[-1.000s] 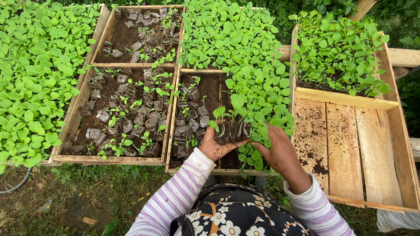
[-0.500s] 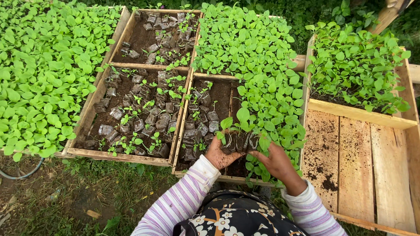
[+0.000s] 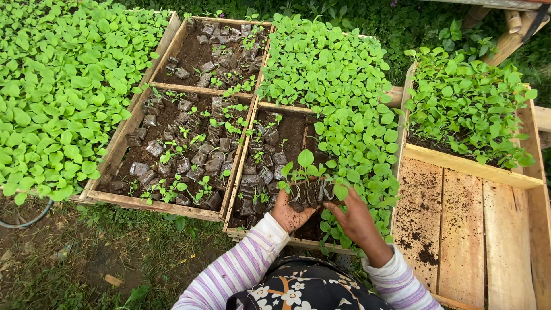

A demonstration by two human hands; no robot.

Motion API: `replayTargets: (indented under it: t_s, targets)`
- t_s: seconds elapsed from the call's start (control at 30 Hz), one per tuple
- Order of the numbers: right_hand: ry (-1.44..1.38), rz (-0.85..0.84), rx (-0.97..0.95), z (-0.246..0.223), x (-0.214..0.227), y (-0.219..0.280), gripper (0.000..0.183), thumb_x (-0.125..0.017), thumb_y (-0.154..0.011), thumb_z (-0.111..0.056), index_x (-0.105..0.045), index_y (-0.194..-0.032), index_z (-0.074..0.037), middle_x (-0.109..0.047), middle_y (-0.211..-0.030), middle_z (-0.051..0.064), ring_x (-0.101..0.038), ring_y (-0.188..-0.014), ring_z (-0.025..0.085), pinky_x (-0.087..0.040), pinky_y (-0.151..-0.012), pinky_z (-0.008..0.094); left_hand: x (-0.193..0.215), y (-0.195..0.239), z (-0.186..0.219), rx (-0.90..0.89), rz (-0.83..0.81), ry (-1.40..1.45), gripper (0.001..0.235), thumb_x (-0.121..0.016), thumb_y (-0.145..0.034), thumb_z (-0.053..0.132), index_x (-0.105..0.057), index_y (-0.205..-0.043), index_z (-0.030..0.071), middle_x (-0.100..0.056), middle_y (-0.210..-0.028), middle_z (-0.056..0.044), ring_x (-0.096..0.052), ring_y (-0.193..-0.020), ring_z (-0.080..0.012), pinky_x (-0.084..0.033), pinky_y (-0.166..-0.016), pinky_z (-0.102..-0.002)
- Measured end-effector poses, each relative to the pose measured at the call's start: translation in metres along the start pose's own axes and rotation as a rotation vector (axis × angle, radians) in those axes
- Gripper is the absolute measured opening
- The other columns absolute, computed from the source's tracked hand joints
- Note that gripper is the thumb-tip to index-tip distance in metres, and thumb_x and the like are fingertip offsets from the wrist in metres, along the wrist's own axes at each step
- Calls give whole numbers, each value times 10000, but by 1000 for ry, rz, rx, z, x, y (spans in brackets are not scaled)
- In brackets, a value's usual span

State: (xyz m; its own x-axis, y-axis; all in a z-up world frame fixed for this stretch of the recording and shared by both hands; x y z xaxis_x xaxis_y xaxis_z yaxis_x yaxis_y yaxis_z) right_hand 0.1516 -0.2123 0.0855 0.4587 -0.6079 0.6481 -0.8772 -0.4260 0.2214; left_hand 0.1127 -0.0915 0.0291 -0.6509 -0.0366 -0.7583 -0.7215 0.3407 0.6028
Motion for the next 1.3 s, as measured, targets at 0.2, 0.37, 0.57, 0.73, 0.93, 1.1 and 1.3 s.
replayTargets:
  t_s: [0.2, 0.37, 0.57, 0.73, 0.93, 1.1, 1.3]
  targets:
    - [3, -96, -81, 4, -12, 9, 811, -627, -923, -374, -183, -1517, -46, -606, -1210, 254, -604, -1080, 489, -470, -950, 736, 45, -40, 11, -65, 6, 70, 345, -674, -877, 244, -682, -1117, -3, -660, -1110, -249, -630, -988, -410, -526, -856, -517]
    - [-12, -1, -145, -13, -2, 11, 804, -714, -872, -364, -310, -1489, -46, -574, -1221, 259, -240, -1391, 523, -265, -1088, 753, 24, -19, -1, -52, -5, 6, 282, -626, -883, 196, -689, -1081, 5, -665, -1063, -248, -630, -892, -375, -522, -727, -464]
    - [-6, 83, -29, 12, -11, 9, 770, -729, -864, -327, -331, -1458, -43, -453, -1381, 265, -397, -1304, 508, -330, -1103, 686, -26, 35, -16, -7, 15, -63, 364, -470, -965, 133, -587, -1253, -57, -589, -1262, -212, -545, -1152, -278, -440, -953, -329]
    - [-10, 152, 14, -6, -5, 20, 712, -715, -887, -261, -344, -1436, -1, -318, -1430, 332, -330, -1308, 560, -350, -1063, 732, -11, 25, -12, 83, 14, -65, 400, -456, -1019, 97, -521, -1355, -109, -562, -1335, -163, -517, -1257, -247, -420, -1054, -224]
    - [-110, 144, 5, -4, -2, 9, 601, -677, -899, -254, -436, -1398, -23, -507, -1308, 263, -608, -1090, 463, -474, -985, 629, 57, -52, 19, 62, -80, 42, 564, -698, -914, 301, -535, -1313, -62, -515, -1333, -297, -486, -1226, -466, -393, -1061, -596]
    - [-267, 199, 42, -20, 15, 10, 555, -661, -913, -142, -426, -1386, 27, -520, -1237, 266, -663, -992, 438, -582, -848, 592, 46, -62, 18, 1, 29, 4, 544, -660, -911, 370, -563, -1318, 23, -540, -1368, -233, -529, -1231, -410, -391, -1080, -620]
    - [-127, 159, -1, -30, 21, 16, 775, -714, -884, -259, -284, -1447, 52, -333, -1367, 286, -576, -1097, 463, -545, -909, 644, -38, 20, -28, -70, 280, -35, 547, -454, -1017, 322, -407, -1468, 16, -456, -1478, -106, -379, -1394, -150, -277, -1200, -286]
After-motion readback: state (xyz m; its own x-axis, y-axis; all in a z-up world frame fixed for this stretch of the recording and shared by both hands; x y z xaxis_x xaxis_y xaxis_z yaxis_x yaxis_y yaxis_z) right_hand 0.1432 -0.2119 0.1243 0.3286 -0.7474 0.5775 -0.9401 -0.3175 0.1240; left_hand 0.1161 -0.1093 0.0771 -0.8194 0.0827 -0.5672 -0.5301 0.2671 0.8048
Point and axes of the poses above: each hand's wrist, its own y-axis away from the middle knuckle, its own x-axis out of the back of the hand, z = x × y, the point moved 8 cm from there along -y, towards the middle knuckle
